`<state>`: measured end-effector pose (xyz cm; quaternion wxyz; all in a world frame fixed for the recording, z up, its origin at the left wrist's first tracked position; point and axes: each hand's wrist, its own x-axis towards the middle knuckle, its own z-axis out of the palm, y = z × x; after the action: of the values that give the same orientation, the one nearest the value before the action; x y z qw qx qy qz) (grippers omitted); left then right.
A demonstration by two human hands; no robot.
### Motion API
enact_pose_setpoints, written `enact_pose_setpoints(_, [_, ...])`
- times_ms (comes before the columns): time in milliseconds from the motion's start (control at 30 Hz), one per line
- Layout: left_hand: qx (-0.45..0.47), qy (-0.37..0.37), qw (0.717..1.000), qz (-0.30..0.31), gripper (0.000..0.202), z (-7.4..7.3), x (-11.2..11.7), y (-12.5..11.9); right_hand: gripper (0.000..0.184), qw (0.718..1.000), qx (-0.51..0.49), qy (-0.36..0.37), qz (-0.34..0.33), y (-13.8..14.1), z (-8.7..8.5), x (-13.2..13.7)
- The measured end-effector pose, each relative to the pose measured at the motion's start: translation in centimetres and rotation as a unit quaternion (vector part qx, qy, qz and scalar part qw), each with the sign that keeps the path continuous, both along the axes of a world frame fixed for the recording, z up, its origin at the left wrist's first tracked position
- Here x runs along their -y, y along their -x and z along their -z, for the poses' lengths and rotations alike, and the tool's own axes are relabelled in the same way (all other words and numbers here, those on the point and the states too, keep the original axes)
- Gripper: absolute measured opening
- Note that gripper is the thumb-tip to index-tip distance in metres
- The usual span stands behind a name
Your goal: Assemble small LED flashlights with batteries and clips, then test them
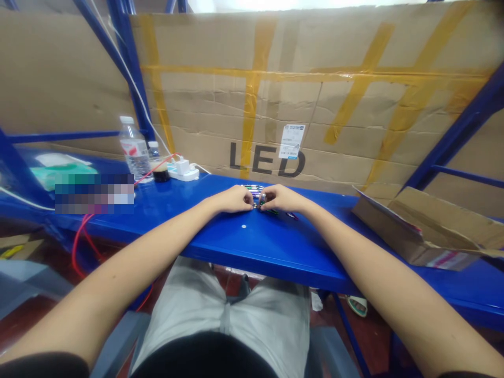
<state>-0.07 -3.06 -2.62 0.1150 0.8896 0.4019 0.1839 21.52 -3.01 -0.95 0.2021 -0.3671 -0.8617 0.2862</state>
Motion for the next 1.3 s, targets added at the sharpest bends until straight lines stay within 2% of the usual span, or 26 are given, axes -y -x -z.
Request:
enact_pose_setpoints(167, [0.01, -0.004, 1.0, -0.008, 0.014, 0.1, -0.2, 0.0, 0.021, 1.0, 0.0, 0.004, 0.0, 0.0, 0.0, 0.1])
enact_pose_setpoints(300, [0.094, -0.088, 0.992, -0.001, 0.016, -0.4, 0.2, -0.2, 0.019, 1.0, -0.011, 0.018, -0.012, 0.1, -0.1, 0.2])
enact_pose_setpoints(400, [0.179, -0.151, 0.972, 0.027, 0.019, -0.8, 0.7, -0.5, 0.022, 1.0, -0.006, 0.008, -0.008, 0.1, -0.1, 0.2])
enact_pose_setpoints(500, [0.175, -0.165, 0.968, 0.078, 0.017, -0.8, 1.0, -0.8, 0.023, 1.0, -0.008, 0.0, -0.012, 0.1, 0.1, 0.0])
enact_pose_setpoints(667, [0.155, -0.155, 0.969, 0.11, 0.016, -0.5, 0.8, -1.0, 0.027, 0.999, -0.017, 0.008, -0.032, 0.0, 0.3, -0.3])
enact_pose_setpoints(833, [0.168, -0.113, 0.975, 0.093, 0.02, -0.3, 0.5, -0.9, 0.03, 1.0, -0.012, 0.001, -0.024, -0.1, 0.2, -0.2])
enact_pose_setpoints(1000, [0.17, -0.107, 0.975, 0.09, 0.012, -0.1, 0.3, -1.0, 0.027, 0.999, -0.018, 0.015, -0.023, 0.0, 0.2, -0.2])
enact_pose_setpoints(1167, [0.215, -0.078, 0.972, 0.059, 0.009, -0.2, 0.6, -1.3, 0.026, 0.998, -0.057, 0.036, -0.01, 0.1, 0.2, -0.2])
enact_pose_setpoints(1300, [0.282, -0.054, 0.958, 0.021, 0.013, -0.2, 0.7, -1.5, 0.021, 0.994, -0.098, 0.013, 0.042, 0.4, 0.2, -0.1])
